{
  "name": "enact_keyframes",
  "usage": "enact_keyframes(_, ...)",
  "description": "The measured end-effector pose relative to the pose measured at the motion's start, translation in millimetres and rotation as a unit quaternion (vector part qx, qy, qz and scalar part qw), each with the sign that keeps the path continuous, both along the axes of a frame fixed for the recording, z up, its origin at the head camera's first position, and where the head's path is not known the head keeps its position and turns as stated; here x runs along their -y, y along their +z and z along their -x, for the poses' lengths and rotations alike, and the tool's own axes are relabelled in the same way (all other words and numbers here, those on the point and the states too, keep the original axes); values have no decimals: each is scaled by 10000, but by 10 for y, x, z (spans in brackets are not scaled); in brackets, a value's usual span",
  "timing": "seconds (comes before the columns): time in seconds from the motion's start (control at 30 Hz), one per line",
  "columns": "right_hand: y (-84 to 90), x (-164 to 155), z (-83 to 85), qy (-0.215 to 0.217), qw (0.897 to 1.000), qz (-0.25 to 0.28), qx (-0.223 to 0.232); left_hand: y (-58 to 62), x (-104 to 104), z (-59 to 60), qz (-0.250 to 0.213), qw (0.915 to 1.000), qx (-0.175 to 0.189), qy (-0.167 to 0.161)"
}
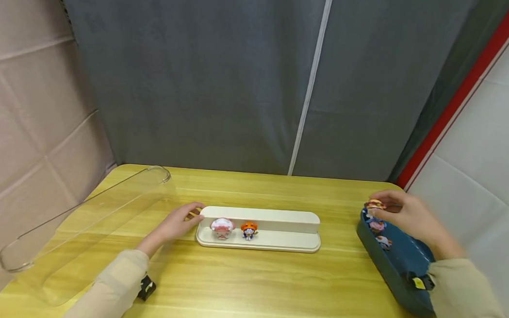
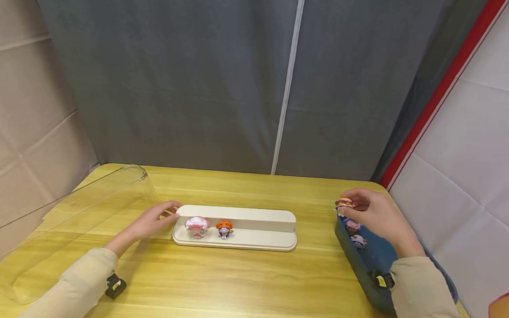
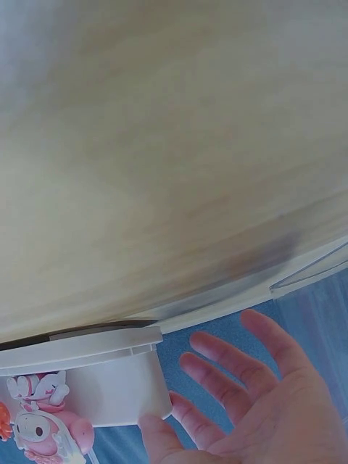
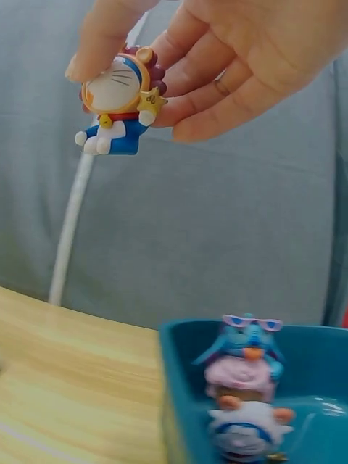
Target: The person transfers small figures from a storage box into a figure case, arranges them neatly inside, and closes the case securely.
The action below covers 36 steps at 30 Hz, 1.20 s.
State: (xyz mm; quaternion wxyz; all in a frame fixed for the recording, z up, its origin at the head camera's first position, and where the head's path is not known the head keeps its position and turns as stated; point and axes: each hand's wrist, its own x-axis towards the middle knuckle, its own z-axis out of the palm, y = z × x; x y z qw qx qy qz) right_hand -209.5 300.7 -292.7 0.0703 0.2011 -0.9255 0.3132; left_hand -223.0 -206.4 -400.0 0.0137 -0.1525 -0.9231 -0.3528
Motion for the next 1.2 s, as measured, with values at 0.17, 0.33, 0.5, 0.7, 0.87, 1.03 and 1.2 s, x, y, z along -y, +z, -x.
enact_keyframes(0.17,-31,180,-11,92,9997,150,154,-7,0,7,-19,10000,-5,11)
enact_keyframes(0.33,-113,333,-4,145,9998,112,66,-15,-4,10,-24,10000,-4,4)
enact_keyframes(0.5,-219,464,5,276,9994,153,-106,-16,-6,9,-28,10000,4,-12)
enact_keyframes(0.7,-339,625,-9,387,9980,494,72,-6,-7,6,-22,10000,6,-5)
enact_keyframes(0.87,-429,725,-4,525,9961,689,151,11,-10,-5,-34,10000,21,14)
enact_keyframes(1.03,-516,800,18,696,9940,837,140,6,-5,-7,-31,10000,24,15)
enact_keyframes(1.2,-596,874,31,854,9931,802,71,-10,3,6,-38,10000,-5,-8)
